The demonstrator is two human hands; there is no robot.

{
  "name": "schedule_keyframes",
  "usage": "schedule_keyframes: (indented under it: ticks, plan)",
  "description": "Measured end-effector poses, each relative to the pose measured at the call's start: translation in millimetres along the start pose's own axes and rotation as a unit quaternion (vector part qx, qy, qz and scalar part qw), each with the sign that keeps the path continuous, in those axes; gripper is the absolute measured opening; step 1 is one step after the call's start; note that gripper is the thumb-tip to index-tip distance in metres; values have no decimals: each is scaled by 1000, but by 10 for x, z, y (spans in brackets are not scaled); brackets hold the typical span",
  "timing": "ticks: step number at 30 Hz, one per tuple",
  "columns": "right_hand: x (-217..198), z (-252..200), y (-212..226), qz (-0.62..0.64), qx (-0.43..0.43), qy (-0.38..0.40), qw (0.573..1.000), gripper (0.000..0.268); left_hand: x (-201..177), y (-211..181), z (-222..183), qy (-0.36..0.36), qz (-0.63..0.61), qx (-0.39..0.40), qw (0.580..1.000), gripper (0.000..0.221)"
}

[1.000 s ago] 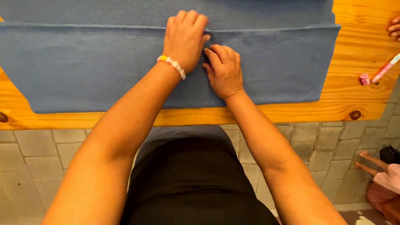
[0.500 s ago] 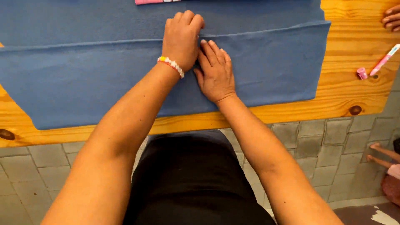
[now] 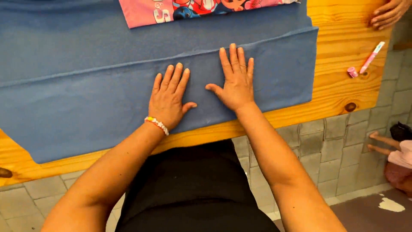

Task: Measuring and smoothing a pink printed garment on a blue fabric surface using a flexible measuring tape.

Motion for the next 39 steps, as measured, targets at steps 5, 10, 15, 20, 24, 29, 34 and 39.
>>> schedule_keyframes:
  ticks: [5, 10, 15, 20, 24, 29, 34, 39]
  plan:
    - [-207, 137, -345, -55, 62, 79, 993, 152, 56, 27, 2, -25, 78, 23, 996, 120]
    - [-281, 231, -1087, -67, 37, -9, 997, 148, 40, 40, 33, -35, 86, 24, 995, 118]
    - [-453, 245, -1845, -98, 72, -48, 991, 155, 26, 27, -4, -28, 86, 21, 996, 115]
    - [-522, 147, -2417, -106, 95, -88, 986, 150, 63, -7, -27, -31, 93, 18, 995, 123]
    - [-545, -289, -1866, -62, -22, -40, 997, 159, 239, -586, 13, -28, 27, -79, 996, 128]
    - [-350, -738, -1917, -32, -112, 22, 993, 156, 618, -968, -37, -1, 39, -56, 998, 130]
    - [-501, -841, -2412, -46, -104, 14, 993, 153, 583, -946, 8, 9, 45, -54, 997, 131]
    - [-587, -1032, -2646, -34, -92, 32, 995, 152, 580, -990, -46, 23, 46, -59, 997, 133]
Point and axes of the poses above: each hand's wrist, its own z-axis towards the middle knuckle, its own x-axis out of the palm, y = z × x, the point moved 1 cm from there along z, towards the middle knuckle, and after that the axes turned 3 degrees about x, right-handed, at the moved point
